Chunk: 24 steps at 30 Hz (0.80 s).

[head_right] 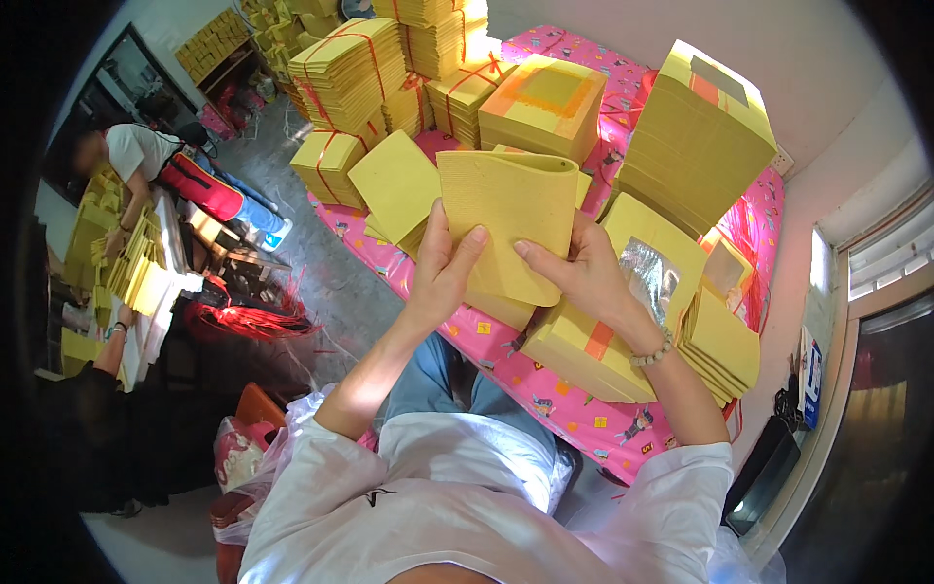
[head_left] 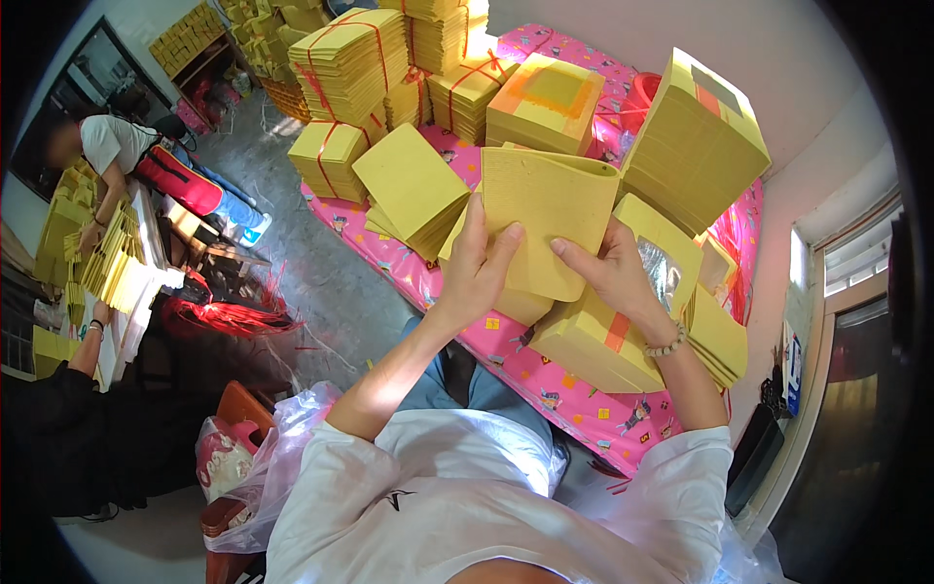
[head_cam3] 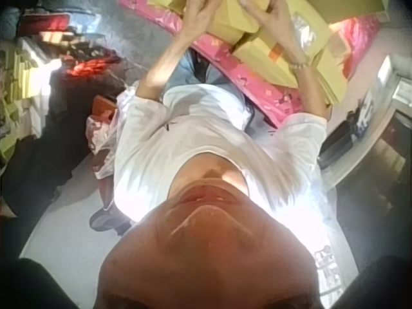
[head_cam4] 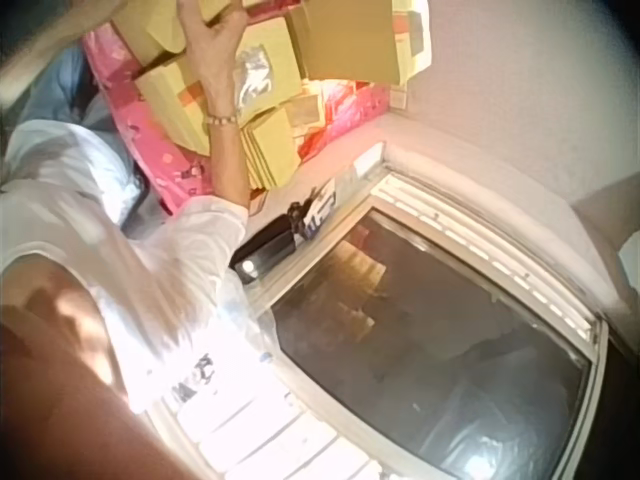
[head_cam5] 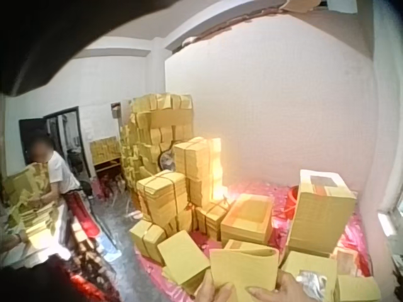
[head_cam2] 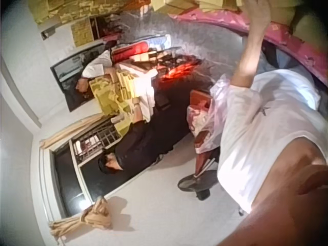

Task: The person stacks yellow paper sheets into neat piles and secures them with red ribbons. They align the sheets, wrap the ribbon around the stack, and tie a knot to complete the bundle.

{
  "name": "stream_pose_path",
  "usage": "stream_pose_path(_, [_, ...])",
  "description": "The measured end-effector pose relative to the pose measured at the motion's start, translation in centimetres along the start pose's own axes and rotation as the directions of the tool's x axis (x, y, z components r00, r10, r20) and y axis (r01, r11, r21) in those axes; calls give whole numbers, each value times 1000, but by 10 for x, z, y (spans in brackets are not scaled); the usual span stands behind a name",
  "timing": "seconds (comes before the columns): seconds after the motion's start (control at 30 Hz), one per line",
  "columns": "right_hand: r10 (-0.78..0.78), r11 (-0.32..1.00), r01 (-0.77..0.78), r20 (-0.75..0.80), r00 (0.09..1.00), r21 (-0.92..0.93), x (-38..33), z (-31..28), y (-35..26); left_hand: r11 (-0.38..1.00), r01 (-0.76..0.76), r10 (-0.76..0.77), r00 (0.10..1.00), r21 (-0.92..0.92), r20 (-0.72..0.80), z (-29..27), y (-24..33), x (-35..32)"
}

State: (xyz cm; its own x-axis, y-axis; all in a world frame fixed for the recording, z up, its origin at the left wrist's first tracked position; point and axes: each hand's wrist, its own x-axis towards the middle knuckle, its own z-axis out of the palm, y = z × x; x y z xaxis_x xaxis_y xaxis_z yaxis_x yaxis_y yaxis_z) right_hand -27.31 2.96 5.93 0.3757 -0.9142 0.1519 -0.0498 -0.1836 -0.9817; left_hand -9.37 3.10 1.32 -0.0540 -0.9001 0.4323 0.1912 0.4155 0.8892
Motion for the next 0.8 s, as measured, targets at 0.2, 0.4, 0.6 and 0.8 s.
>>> stream_pose_path(0.2, [-6,1000,6,4,1000,10,-2,0,-2,986,40,-35,999,-159,35,4,7,-2])
stream_pose_path(0.4, [12,1000,-12,8,1000,-13,-2,-2,-3,971,79,-68,996,-226,57,5,10,-1])
stream_pose_path(0.6, [33,999,-33,8,999,-40,-2,-1,-7,938,127,-115,992,-322,57,7,13,-1])
stream_pose_path(0.8, [46,999,-46,3,999,-3,-3,-1,-6,922,178,-173,984,-343,47,8,11,-4])
